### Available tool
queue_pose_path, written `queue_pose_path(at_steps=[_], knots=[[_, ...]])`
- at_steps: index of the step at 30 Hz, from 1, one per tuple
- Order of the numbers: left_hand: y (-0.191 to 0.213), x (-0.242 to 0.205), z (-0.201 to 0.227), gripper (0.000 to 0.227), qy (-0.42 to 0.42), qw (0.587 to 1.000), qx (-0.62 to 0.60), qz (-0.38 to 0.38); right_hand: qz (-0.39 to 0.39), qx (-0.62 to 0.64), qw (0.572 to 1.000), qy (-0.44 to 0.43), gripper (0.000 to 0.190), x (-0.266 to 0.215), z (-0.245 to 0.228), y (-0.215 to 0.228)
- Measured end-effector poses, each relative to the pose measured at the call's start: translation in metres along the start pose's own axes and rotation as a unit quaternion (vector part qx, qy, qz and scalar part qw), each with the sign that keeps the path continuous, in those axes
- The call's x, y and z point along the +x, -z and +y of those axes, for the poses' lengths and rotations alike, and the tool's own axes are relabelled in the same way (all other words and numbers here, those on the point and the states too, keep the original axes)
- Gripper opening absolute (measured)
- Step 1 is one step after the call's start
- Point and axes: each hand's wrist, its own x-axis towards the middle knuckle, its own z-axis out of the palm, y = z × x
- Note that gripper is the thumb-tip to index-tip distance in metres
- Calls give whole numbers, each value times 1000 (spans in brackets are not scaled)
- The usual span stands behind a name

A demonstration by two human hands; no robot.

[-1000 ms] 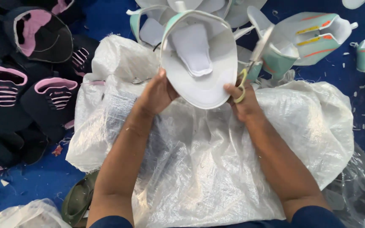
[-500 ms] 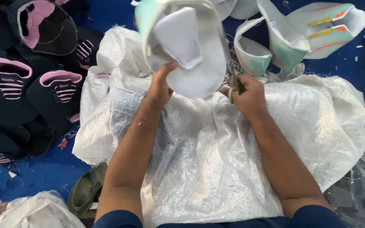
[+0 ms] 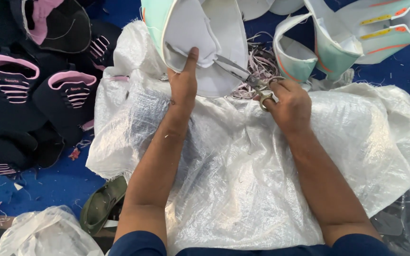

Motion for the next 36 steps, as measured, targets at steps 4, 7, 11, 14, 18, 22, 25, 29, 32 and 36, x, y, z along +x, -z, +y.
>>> queue_pose_path(at_steps=[4, 7, 11, 14, 18, 22, 25, 29, 32, 36], knots=[[0, -5, 4, 73, -1, 1000, -6, -15, 9, -10, 1000, 5, 36, 0, 1, -1], [-1, -7, 6, 75, 14, 1000, -20, -16, 14, -2, 1000, 9, 38, 1, -2, 1], [-1, -8, 9, 73, 49, 998, -3, -31, 15, -1, 1000, 5, 38, 1, -3, 1], [-2, -9, 9, 72, 39, 998, -8, -40, 25, -2, 1000, 11, 38, 2, -2, 0], [1, -8, 4, 69, 64, 996, -40, -45, 19, -20, 1000, 11, 35, 2, -1, 0], [3, -6, 3, 67, 56, 996, -48, -53, 35, -22, 999, 22, 32, 4, -3, 0], [3, -7, 4, 69, 43, 996, -51, -53, 34, -26, 999, 34, 33, 7, -7, 2], [4, -6, 2, 69, 57, 995, -60, -56, 40, -25, 998, 41, 37, 7, -6, -1], [3, -7, 4, 69, 71, 994, -61, -58, 42, -27, 998, 44, 36, 6, -5, -2], [3, -5, 3, 71, 77, 994, -48, -54, -24, -3, 1000, -8, 26, 1, 0, -7]])
